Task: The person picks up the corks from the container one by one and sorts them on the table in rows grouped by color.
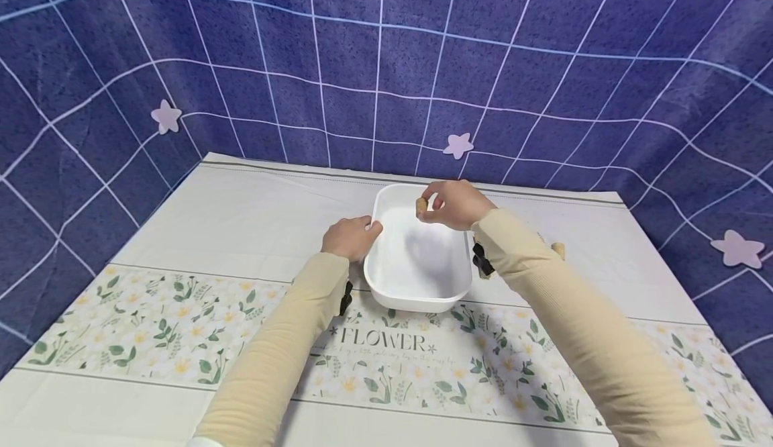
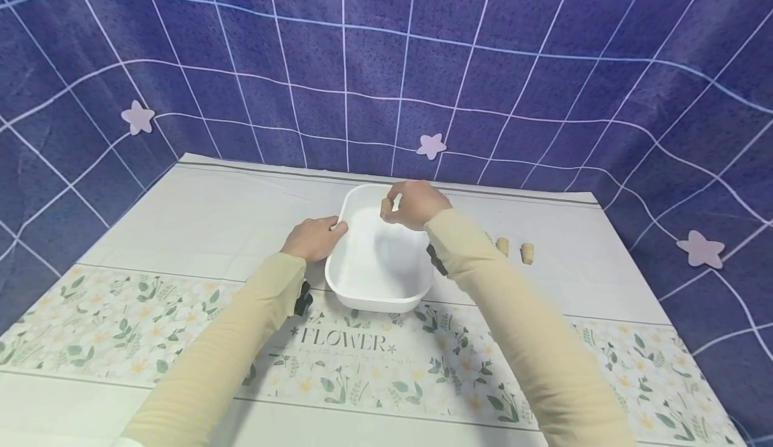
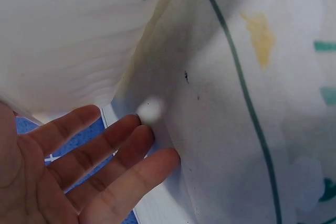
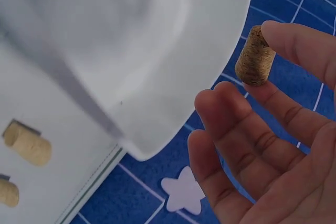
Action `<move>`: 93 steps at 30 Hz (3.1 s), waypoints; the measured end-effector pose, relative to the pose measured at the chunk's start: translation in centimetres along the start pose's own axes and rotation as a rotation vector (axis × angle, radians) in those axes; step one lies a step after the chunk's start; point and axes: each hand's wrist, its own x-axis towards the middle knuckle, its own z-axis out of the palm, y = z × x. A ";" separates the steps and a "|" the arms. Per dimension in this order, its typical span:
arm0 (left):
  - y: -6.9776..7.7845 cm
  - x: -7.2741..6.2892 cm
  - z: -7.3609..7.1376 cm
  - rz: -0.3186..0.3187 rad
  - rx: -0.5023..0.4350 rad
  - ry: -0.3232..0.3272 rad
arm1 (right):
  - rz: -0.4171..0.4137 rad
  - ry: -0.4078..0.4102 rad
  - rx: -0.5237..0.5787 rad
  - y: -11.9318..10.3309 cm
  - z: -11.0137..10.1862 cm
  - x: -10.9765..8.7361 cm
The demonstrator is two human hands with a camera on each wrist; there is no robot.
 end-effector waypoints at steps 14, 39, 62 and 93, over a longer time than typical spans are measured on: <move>-0.1 0.0 0.1 0.008 -0.024 0.009 | -0.014 0.018 0.000 3.9 -1.5 -2.8; -0.2 0.3 0.3 0.014 -0.022 0.004 | 0.045 0.046 -0.051 14.6 -2.6 -9.4; -0.1 0.3 0.3 0.008 -0.028 0.006 | 0.144 -0.040 -0.061 20.9 1.2 -12.7; -0.5 -0.1 -0.1 0.001 -0.053 0.004 | 0.170 -0.038 -0.081 20.9 2.5 -12.7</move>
